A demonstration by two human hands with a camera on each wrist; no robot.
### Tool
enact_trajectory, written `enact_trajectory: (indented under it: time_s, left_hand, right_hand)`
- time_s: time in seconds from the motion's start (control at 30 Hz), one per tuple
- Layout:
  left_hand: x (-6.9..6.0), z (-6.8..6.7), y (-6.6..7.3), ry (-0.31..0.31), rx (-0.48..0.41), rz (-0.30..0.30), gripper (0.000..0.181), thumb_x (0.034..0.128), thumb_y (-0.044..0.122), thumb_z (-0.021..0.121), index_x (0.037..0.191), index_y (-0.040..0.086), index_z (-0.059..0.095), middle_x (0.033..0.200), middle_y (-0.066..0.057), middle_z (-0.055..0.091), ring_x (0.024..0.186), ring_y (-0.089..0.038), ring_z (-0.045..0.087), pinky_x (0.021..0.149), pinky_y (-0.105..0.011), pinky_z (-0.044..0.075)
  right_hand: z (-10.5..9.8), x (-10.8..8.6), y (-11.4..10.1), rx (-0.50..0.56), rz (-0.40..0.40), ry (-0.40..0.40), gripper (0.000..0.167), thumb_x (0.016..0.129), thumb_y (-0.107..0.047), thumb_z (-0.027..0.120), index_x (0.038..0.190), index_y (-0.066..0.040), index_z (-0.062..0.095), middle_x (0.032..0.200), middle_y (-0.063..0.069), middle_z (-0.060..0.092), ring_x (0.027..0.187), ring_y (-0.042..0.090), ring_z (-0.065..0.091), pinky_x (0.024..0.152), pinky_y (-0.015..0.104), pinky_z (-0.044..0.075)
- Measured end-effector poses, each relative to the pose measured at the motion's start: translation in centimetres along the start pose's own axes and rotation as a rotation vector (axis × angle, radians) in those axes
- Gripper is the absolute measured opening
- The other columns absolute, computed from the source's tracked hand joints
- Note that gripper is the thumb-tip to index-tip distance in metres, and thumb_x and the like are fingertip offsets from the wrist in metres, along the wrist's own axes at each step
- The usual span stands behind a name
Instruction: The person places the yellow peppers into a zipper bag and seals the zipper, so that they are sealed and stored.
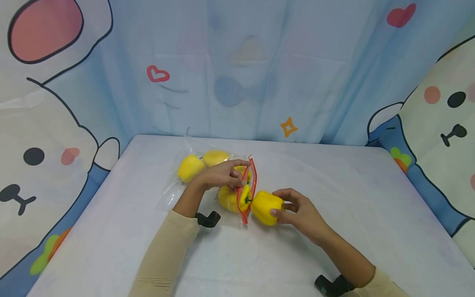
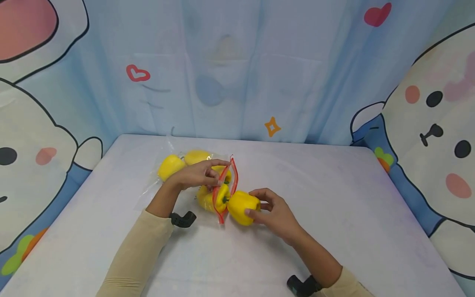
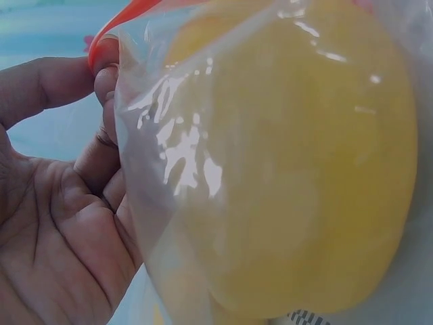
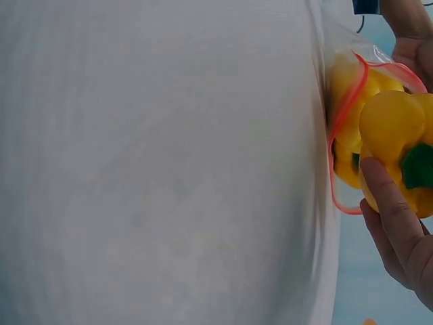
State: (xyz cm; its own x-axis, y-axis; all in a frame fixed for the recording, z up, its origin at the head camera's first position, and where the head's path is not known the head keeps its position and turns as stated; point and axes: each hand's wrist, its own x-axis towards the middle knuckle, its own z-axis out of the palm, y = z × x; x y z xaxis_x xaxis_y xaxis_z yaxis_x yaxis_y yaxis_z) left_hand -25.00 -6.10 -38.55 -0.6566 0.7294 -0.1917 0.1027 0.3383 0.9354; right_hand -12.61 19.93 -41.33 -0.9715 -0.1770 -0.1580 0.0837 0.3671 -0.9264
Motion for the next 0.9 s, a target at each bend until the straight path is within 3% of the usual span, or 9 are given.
enact_trajectory:
  time_s: [0.27, 0.5, 0.73, 0.9]
  left_hand:
    - [0.01, 0.06, 0.21, -0.01, 0.004, 0.011, 0.069, 0.0922, 0.007, 0.06, 0.154, 0.009, 0.029, 0.068, -0.002, 0.059, 0.066, -0.015, 0.058, 0.068, -0.026, 0.053]
    - [-0.12, 0.11, 0.45, -0.022, -0.003, 0.015, 0.07, 0.0924, 0.008, 0.06, 0.154, 0.009, 0.028, 0.067, -0.002, 0.056, 0.068, -0.015, 0.057, 0.068, -0.026, 0.051]
    - [-0.12, 0.15, 0.36, -0.02, 0.016, 0.013, 0.069, 0.0925, 0.009, 0.06, 0.154, 0.01, 0.029, 0.069, -0.002, 0.059, 0.066, -0.015, 0.056, 0.068, -0.026, 0.051]
    - [-0.16, 0.13, 0.4, -0.02, 0.026, 0.014, 0.069, 0.0921, 0.009, 0.06, 0.154, 0.01, 0.029, 0.069, -0.002, 0.06, 0.066, -0.015, 0.056, 0.068, -0.026, 0.051]
  right_hand:
    - [0.43, 0.12, -0.05, -0.08, -0.02, 0.004, 0.059, 0.081, -0.034, 0.079, 0.13, -0.013, 0.054, 0.138, 0.011, 0.052, 0.119, 0.033, 0.056, 0.085, 0.032, 0.058]
    - [0.57, 0.44, -0.2, -0.091, -0.009, 0.017, 0.055, 0.082, -0.035, 0.079, 0.127, -0.013, 0.057, 0.139, 0.01, 0.053, 0.125, 0.035, 0.055, 0.091, 0.037, 0.056]
    - [0.68, 0.72, -0.23, 0.02, 0.048, 0.009, 0.056, 0.084, -0.03, 0.078, 0.13, -0.01, 0.054, 0.141, 0.014, 0.051, 0.119, 0.031, 0.058, 0.083, 0.038, 0.059]
    - [0.8, 0.85, -0.39, 0.026, 0.054, 0.022, 0.056, 0.084, -0.031, 0.078, 0.13, -0.009, 0.055, 0.141, 0.015, 0.051, 0.118, 0.031, 0.059, 0.08, 0.037, 0.059]
